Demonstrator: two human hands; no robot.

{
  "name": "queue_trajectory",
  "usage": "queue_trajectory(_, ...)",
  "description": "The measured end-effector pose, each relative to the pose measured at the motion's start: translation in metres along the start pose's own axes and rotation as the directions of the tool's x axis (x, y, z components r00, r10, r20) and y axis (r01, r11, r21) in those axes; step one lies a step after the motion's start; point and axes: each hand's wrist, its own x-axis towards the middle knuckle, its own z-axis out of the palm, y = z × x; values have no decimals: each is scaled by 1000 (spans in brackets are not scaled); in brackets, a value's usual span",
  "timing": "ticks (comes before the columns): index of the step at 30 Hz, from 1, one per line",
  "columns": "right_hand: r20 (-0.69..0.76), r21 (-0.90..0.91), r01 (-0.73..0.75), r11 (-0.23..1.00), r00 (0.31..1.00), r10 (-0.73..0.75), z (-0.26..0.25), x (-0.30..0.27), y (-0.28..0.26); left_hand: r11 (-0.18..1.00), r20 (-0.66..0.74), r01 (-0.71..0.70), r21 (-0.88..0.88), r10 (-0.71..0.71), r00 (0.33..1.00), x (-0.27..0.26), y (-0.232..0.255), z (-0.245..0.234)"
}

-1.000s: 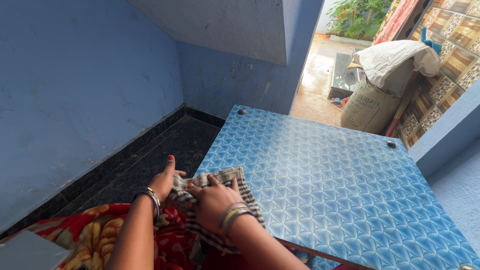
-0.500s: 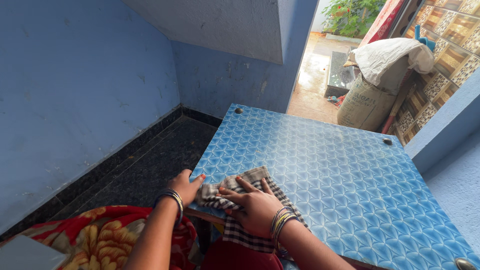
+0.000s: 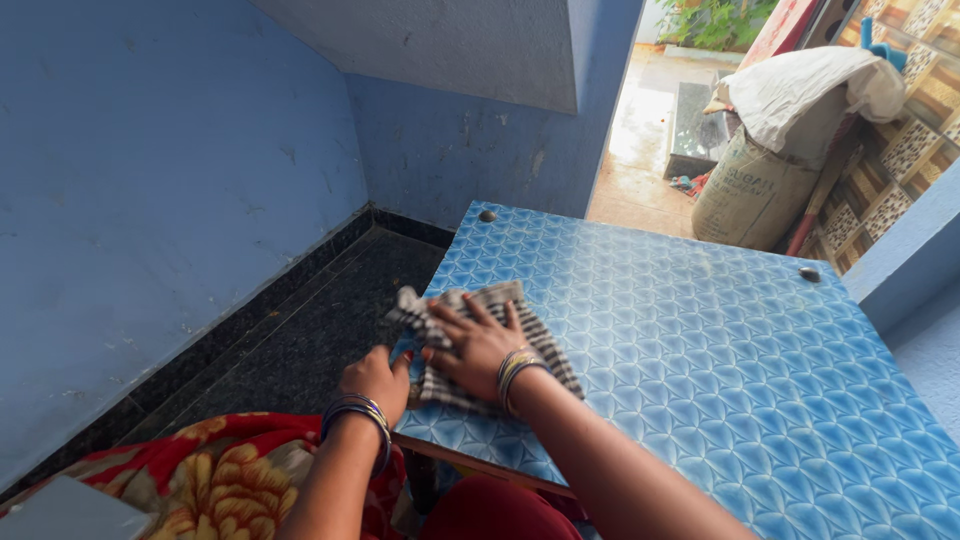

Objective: The person wipes a blue patterned table surface with a striped cloth, moving the cloth back and forth across the tabletop. The person then picks up a blue spray bottle and sprays the table surface.

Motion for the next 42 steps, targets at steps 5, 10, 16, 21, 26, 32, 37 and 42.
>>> queue_trajectory(5, 15, -43, -218, 975, 976, 219, -1, 21, 63, 989, 23, 9, 146, -13, 1000, -23, 20, -17)
queue_trajectory(10, -139, -64, -413, 908, 905, 402, 12, -16, 212, 1000, -6, 15, -10, -15, 1000, -22, 18, -16)
queue_trajectory(16, -223, 15, -739, 674, 654, 722, 26, -138, 389, 1000, -23, -7, -29, 7, 1000, -13, 12, -13)
queue_trajectory(21, -126, -42, -829, 558, 558, 820, 39, -200, 427, 1000, -7, 19, 22, -19, 1000, -15, 14, -17)
queue_trajectory(26, -103, 8, -861, 508, 505, 857, 42, -191, 389, 997, 37, 50, 54, -52, 998, -18, 19, -19)
queue_trajectory(32, -109, -54, -815, 577, 579, 808, 30, -142, 289, 999, 16, 25, -39, -25, 1000, -12, 17, -6)
queue_trajectory(37, -97, -68, -633, 772, 774, 626, 17, -84, 159, 999, 38, 1, -44, 1, 999, 3, 11, 3)
queue_trajectory(42, -8, 5, -433, 902, 902, 433, 0, -53, 34, 999, 55, -1, -42, 4, 998, 12, 6, 10)
